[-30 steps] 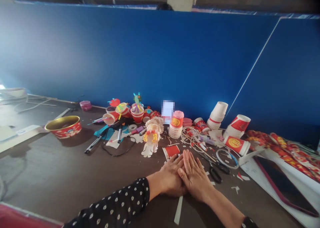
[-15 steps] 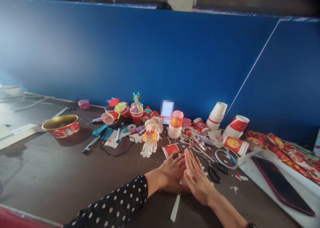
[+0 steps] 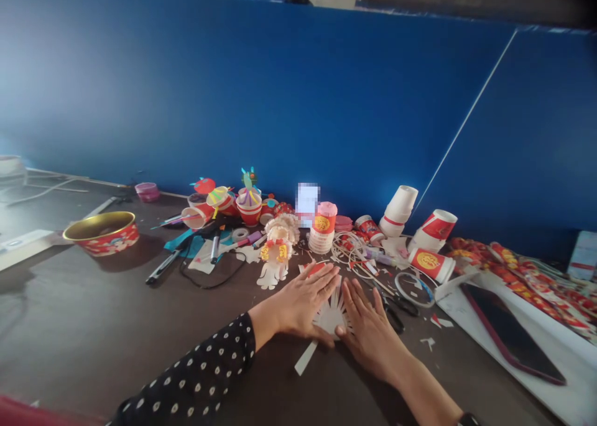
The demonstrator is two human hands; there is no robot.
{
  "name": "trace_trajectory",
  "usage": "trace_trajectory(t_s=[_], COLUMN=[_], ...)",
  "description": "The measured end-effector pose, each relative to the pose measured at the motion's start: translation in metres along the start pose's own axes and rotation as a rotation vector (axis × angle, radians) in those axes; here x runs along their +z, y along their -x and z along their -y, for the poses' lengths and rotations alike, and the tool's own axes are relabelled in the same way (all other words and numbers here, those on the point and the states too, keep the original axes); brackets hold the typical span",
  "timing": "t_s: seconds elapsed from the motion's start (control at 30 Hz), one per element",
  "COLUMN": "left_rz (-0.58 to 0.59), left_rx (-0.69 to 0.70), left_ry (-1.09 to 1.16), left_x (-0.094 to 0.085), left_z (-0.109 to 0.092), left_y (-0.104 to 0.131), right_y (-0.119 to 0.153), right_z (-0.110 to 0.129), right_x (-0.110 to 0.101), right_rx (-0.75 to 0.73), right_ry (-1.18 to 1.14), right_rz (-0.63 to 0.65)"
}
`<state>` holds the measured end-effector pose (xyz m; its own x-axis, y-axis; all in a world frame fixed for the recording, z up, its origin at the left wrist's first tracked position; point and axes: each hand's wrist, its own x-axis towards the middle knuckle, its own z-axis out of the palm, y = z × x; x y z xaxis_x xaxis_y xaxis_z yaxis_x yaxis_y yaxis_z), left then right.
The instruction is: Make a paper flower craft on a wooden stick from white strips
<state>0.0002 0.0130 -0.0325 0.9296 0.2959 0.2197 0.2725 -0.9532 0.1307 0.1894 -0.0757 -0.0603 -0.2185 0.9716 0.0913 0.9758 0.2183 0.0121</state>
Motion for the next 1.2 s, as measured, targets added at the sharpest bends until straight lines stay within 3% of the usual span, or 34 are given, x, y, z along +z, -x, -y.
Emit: trace_trajectory(t_s=[0.23, 0.43, 0.67, 0.73, 1.0, 1.2], left_rz=[0.163, 0.183, 0.150, 0.140, 0.055, 0.046], left_rx=[-0.021, -0.038, 0.006, 0.029, -0.035, 0.026], left_ry=[0.068, 0.092, 0.105, 0.106, -0.022, -0.051], left_x=[0.009, 0.007, 0.005, 0.004, -0.004, -0.004], left_z=[-0.004, -0.004, -0.003, 0.000, 0.011, -0.001], left_y=[0.005, 0.004, 0.004, 0.003, 0.006, 0.007], right_y=[0.001, 0.001, 0.002, 0.003, 0.004, 0.003], right_z=[0.007, 0.006, 0.000, 0.002, 0.009, 0.008], right_x=[-0.012, -0.009, -0.004, -0.004, -0.007, -0.008], right_rx=[0.065, 0.072, -0.199, -0.250, -0.203, -0.166], right_ry=[-0.050, -0.017, 0.054, 0.050, -0.069, -0.041], right_rz=[0.112, 0.105, -0.153, -0.174, 0.055, 0.047])
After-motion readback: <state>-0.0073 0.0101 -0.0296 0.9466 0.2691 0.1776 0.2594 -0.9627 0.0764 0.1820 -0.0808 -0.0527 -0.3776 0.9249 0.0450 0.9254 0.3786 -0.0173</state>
